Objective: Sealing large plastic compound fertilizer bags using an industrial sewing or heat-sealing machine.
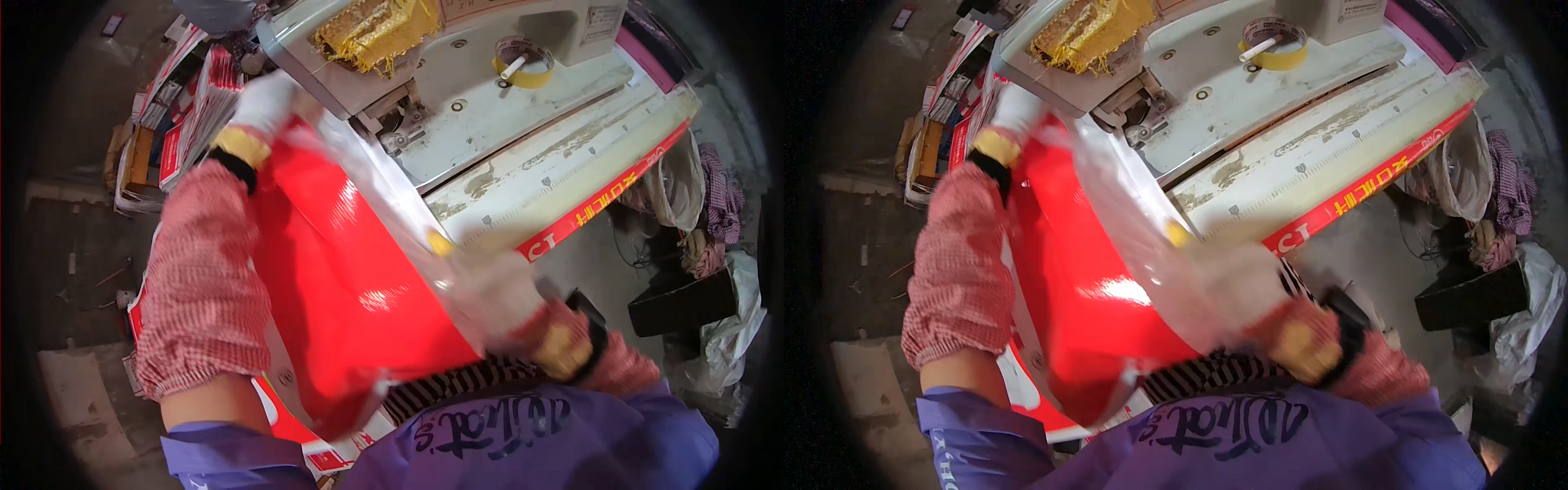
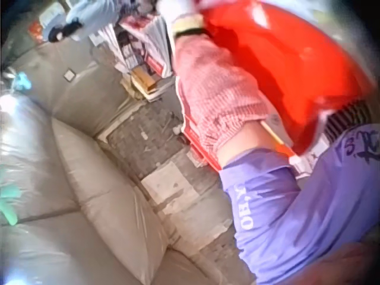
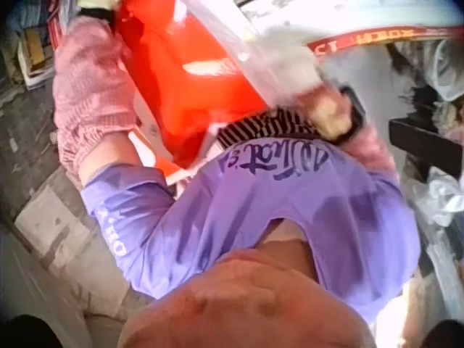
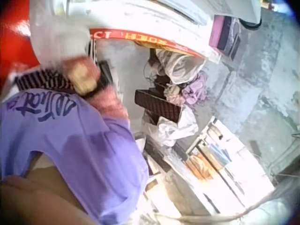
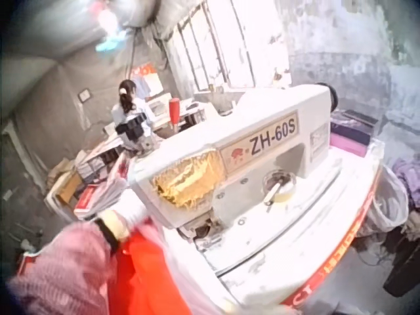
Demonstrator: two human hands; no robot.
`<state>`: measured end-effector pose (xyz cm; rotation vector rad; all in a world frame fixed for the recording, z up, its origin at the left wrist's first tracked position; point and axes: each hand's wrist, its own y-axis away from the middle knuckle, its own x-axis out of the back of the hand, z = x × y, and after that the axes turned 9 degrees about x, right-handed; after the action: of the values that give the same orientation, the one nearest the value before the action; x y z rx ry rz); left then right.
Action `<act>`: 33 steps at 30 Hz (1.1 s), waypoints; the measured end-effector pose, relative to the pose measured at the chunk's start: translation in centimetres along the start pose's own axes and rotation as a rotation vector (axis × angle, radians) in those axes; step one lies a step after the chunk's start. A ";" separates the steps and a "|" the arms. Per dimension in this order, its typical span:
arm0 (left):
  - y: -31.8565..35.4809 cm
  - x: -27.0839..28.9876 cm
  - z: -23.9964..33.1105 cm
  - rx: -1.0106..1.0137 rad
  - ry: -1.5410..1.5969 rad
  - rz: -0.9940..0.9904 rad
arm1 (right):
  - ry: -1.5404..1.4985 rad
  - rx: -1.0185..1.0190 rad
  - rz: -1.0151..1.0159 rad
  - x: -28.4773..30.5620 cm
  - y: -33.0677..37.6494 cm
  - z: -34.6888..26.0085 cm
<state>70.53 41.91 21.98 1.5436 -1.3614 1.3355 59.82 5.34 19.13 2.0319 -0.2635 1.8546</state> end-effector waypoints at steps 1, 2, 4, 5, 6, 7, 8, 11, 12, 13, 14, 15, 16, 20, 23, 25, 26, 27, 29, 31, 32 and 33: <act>-1.5 1.6 -1.0 0.063 0.008 0.037 | -0.178 0.105 0.303 -1.2 -1.3 0.8; -2.4 2.7 -2.3 0.079 0.083 0.172 | -0.365 0.226 0.613 -3.1 -3.3 1.6; -4.4 6.7 -3.1 -0.217 -0.219 0.230 | -1.332 0.851 1.048 -5.6 -6.1 4.0; -4.4 7.4 -2.6 -0.071 -0.163 0.191 | -1.344 0.853 1.048 -5.5 -7.5 4.2; -4.6 9.1 -1.1 0.061 -0.101 0.159 | -1.205 0.732 0.913 -4.7 -8.2 4.6; -4.0 10.3 0.1 0.051 -0.109 0.152 | -1.076 0.615 0.778 -3.5 -8.9 4.7; -2.1 11.5 0.8 0.024 -0.131 0.149 | -0.957 0.522 0.639 -2.4 -10.0 4.2; 3.1 15.1 3.5 -0.048 -0.442 0.057 | -0.561 0.225 0.238 1.7 -12.3 3.7; 4.4 15.4 6.1 -0.072 -0.517 0.092 | -0.422 0.092 0.093 1.5 -13.2 4.9; 5.9 17.2 8.6 -0.160 -0.614 0.006 | -0.414 0.182 0.132 0.2 -14.3 6.5; 7.5 18.1 10.1 -0.352 -0.559 0.211 | -0.398 0.272 0.175 -1.0 -15.0 8.0; 9.4 19.7 12.7 -0.366 -0.519 0.261 | -0.541 0.281 0.097 0.6 -14.4 8.5; 10.9 20.4 14.5 -0.445 -0.507 0.315 | -0.816 0.199 -0.076 1.4 -13.6 8.5; 13.9 21.0 21.4 -0.719 -0.032 -0.240 | -0.449 0.188 -0.102 0.7 -16.9 6.9; 15.5 20.4 22.6 -0.810 -0.061 -0.763 | -0.298 0.362 0.022 1.2 -17.2 6.9; 13.2 19.6 22.4 -0.772 -0.093 -1.148 | -0.214 0.420 0.058 -1.0 -17.7 8.9; 12.2 20.2 21.3 -0.681 -0.061 -1.276 | -0.172 0.470 0.090 -1.5 -18.0 9.2; 12.1 19.9 18.4 -0.834 0.247 -1.019 | -0.125 0.539 0.134 -1.8 -18.7 8.8; 11.9 21.2 18.6 -0.130 0.456 -1.132 | -0.656 0.603 0.114 -5.1 -20.9 9.9; 12.0 21.9 17.9 0.022 0.490 -1.152 | -0.616 0.576 0.138 -5.9 -21.4 9.5; 12.2 22.5 17.6 0.001 0.323 -1.236 | -0.576 0.536 0.155 -6.1 -21.6 9.6; 12.8 23.0 17.3 -0.008 0.162 -1.322 | -0.578 0.554 0.155 -5.8 -21.3 9.1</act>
<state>61.00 16.56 37.99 1.7153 -0.0557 0.5489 75.68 20.51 9.68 2.9915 -0.0519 1.4802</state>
